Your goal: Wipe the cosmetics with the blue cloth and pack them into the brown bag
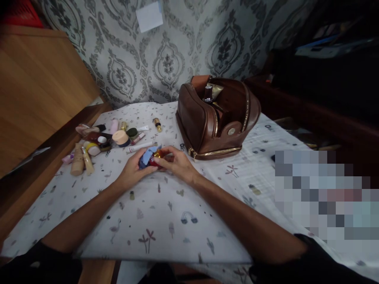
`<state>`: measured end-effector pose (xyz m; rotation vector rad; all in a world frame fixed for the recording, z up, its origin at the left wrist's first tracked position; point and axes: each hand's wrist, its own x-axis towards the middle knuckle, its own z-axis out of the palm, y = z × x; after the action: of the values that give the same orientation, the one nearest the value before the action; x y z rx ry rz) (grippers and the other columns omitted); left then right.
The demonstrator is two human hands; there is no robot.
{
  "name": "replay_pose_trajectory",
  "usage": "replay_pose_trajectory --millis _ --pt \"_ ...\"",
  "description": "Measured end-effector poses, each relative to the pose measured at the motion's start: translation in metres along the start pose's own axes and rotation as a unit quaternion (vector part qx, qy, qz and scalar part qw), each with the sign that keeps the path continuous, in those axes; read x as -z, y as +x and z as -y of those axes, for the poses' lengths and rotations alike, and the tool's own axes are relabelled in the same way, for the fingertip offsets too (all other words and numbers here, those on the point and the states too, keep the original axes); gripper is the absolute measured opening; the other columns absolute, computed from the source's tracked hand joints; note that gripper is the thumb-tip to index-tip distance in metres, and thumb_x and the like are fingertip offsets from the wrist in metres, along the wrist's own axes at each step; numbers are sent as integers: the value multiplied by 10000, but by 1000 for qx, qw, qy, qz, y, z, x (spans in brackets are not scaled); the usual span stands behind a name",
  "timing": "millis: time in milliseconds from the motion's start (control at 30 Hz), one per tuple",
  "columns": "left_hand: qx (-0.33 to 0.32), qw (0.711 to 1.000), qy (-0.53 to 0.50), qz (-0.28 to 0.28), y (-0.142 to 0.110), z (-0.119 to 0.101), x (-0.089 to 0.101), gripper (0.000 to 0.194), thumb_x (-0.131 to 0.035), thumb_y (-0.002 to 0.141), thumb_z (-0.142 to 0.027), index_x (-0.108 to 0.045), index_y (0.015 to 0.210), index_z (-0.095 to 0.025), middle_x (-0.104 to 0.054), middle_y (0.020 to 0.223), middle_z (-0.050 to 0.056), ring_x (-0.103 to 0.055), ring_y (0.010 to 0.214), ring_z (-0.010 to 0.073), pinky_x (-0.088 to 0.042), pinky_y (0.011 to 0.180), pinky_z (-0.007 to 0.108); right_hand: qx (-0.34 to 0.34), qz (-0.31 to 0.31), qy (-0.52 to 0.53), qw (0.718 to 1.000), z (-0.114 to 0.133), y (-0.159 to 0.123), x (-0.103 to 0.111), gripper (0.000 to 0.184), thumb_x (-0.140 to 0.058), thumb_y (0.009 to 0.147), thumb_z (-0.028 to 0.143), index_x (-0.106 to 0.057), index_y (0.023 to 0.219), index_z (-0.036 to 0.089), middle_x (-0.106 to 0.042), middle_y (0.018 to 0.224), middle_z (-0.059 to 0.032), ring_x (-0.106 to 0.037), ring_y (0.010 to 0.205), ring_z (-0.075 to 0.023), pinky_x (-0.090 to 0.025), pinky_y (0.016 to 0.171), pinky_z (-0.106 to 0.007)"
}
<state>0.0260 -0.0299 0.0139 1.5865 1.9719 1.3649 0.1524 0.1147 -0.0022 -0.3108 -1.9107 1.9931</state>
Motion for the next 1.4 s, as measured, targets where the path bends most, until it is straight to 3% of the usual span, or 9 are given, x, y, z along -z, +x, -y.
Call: replay_pose_trajectory --millis 133,233,467,667,767,867,967,1167,1400 --pt "46 998 -51 -11 1 1 3 443 -696 824 -435 -619 1176 -178 -668 1048 34 -606 960 209 -481 891 308 2 18 30 999 4 -2 3 538 -741 775 430 -573 1254 250 -601 1093 -38 -667 777 -146 -606 652 -311" --pt "47 996 -67 -30 2 3 4 386 -668 847 -435 -653 1127 -169 -683 1035 33 -615 941 202 -482 869 297 -10 43 70 997 5 -1 3 536 -759 763 403 -582 1241 235 -617 1007 -21 -692 788 -156 -615 718 -329" --pt "-88 991 48 -89 2 5 2 216 -619 898 -362 -692 1044 -220 -682 1076 65 -622 1052 220 -459 977 373 -43 12 38 998 3 -1 0 455 -789 737 480 -595 1035 194 -663 755 4 -679 578 -146 -594 556 -285" --pt "-106 988 111 -25 -3 2 -2 603 -744 791 -381 -513 1323 -217 -572 1290 124 -534 1208 283 -428 1037 421 -49 4 -17 999 4 0 1 494 -657 788 657 -561 849 177 -609 523 8 -604 433 -133 -494 403 -222" --pt "-65 996 58 -14 -3 2 -2 557 -724 811 -382 -528 1305 -215 -602 1261 100 -562 1169 273 -435 1026 399 -46 9 2 999 8 -1 1 469 -676 785 628 -575 877 179 -653 663 -23 -657 572 -153 -539 450 -232" --pt "-20 999 -27 -7 -1 2 0 552 -727 808 -411 -558 1284 -189 -630 1237 89 -592 1132 256 -451 1003 362 -20 7 41 999 11 -2 1 484 -764 748 498 -585 1100 217 -652 959 -32 -676 789 -159 -601 582 -259" --pt "-12 999 -32 -34 1 4 0 490 -728 813 -400 -610 1239 -188 -657 1204 83 -606 1112 242 -453 1002 356 -11 24 58 998 12 -3 -1 456 -777 742 447 -609 1095 212 -623 1007 -24 -667 820 -145 -611 662 -271" --pt "-122 984 81 -105 0 7 -1 220 -656 883 -322 -708 1083 -245 -669 1136 73 -624 1095 223 -483 991 397 -49 -14 90 995 6 -2 -4 392 -805 716 466 -622 889 166 -623 922 -29 -678 836 -172 -633 739 -338" --pt "-258 944 192 -68 -5 -2 -4 186 -631 897 -249 -700 1069 -248 -584 1310 103 -554 1226 248 -487 1019 452 -98 -55 200 973 6 1 1 310 -769 775 433 -651 879 166 -695 882 -59 -683 788 -166 -608 788 -321"
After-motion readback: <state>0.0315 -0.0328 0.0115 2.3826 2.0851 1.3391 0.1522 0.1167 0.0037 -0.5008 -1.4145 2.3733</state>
